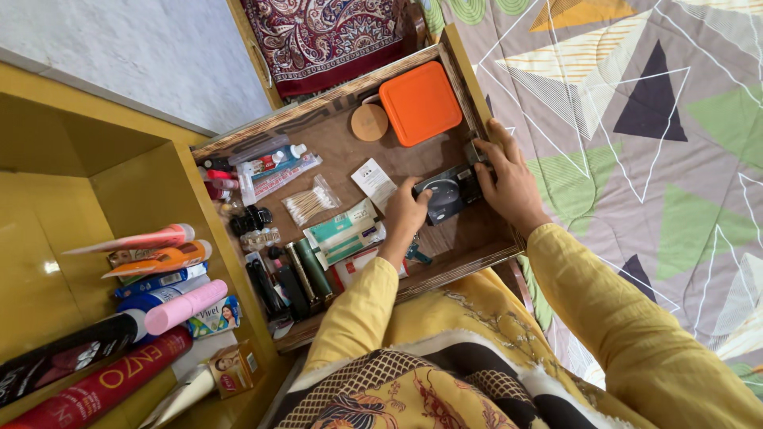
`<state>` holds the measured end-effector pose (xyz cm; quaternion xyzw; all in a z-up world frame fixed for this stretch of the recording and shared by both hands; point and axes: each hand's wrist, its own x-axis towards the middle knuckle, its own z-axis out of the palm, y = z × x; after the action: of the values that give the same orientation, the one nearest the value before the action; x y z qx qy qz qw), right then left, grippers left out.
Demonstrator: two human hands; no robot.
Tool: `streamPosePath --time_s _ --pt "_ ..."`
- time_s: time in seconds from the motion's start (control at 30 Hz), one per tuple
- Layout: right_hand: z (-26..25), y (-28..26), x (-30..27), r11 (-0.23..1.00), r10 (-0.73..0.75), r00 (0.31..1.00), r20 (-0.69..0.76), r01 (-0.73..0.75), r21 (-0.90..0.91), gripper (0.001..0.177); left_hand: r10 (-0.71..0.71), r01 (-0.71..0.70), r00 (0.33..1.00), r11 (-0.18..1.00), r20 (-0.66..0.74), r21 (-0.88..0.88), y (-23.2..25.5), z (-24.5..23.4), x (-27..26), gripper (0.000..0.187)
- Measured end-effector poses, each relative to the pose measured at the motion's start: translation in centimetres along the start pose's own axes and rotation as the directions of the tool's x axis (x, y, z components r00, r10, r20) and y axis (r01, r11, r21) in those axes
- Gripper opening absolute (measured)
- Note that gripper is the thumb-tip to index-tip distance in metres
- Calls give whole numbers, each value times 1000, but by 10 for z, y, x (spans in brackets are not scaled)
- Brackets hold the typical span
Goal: The person handles items in a wooden drawer, picking up an orange container, a camera, and a round filter, and later placing a white box into the drawer.
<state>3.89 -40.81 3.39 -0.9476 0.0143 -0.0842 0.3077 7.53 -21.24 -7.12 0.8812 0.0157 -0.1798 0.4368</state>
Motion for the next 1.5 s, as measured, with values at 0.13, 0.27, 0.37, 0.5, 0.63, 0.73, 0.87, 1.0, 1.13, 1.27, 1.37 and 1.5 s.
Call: streamPosePath --time_s 0.13,0.27,0.37,0.5,0.63,0.73,0.87,1.0,1.13,1.27,1.37,1.5 --pt "1 0 0 1000 -15 1000 -5 15 -9 43 9 -9 1000 1000 4 15 8 -3 -14 49" --pt "1 -1 0 1000 -2 1000 -2 2 6 44 267 -263 962 962 -49 71 23 -8 -40 84" --pt "1 -3 0 1000 6 1000 -2 -6 12 43 347 -341 938 926 -7 160 31 -7 -50 96" --pt "0 -4 1 1000 -8 1000 -4 8 13 43 304 -307 951 920 52 244 33 -5 -50 96" --pt "0 -5 1 1000 -18 1000 -1 18 22 42 311 -315 949 909 58 272 35 -8 -51 94" --pt "1 -4 1 999 -38 999 -9 38 16 42 310 -320 948 912 79 257 44 -21 -54 93" --pt "3 -3 0 999 -20 1000 -6 20 38 42 313 -327 944 927 102 182 48 -52 -64 84" --pt "6 -8 -1 982 -90 995 -40 82 -172 44 465 -455 878 885 -112 100 31 -89 -70 63" --pt "20 -38 6 920 -318 946 -62 292 -261 42 347 -354 899 935 -265 23 19 -123 -77 51" --pt "50 -83 12 881 -425 899 110 382 280 31 212 -293 869 948 -448 -121 18 -144 -102 60" --pt "67 -115 8 761 -602 789 123 520 388 29 84 -237 840 945 -536 -224 15 -155 -129 64" --pt "74 -142 -3 732 -625 736 260 436 524 27 0 -197 782 949 -623 -247 4 -151 -169 58"
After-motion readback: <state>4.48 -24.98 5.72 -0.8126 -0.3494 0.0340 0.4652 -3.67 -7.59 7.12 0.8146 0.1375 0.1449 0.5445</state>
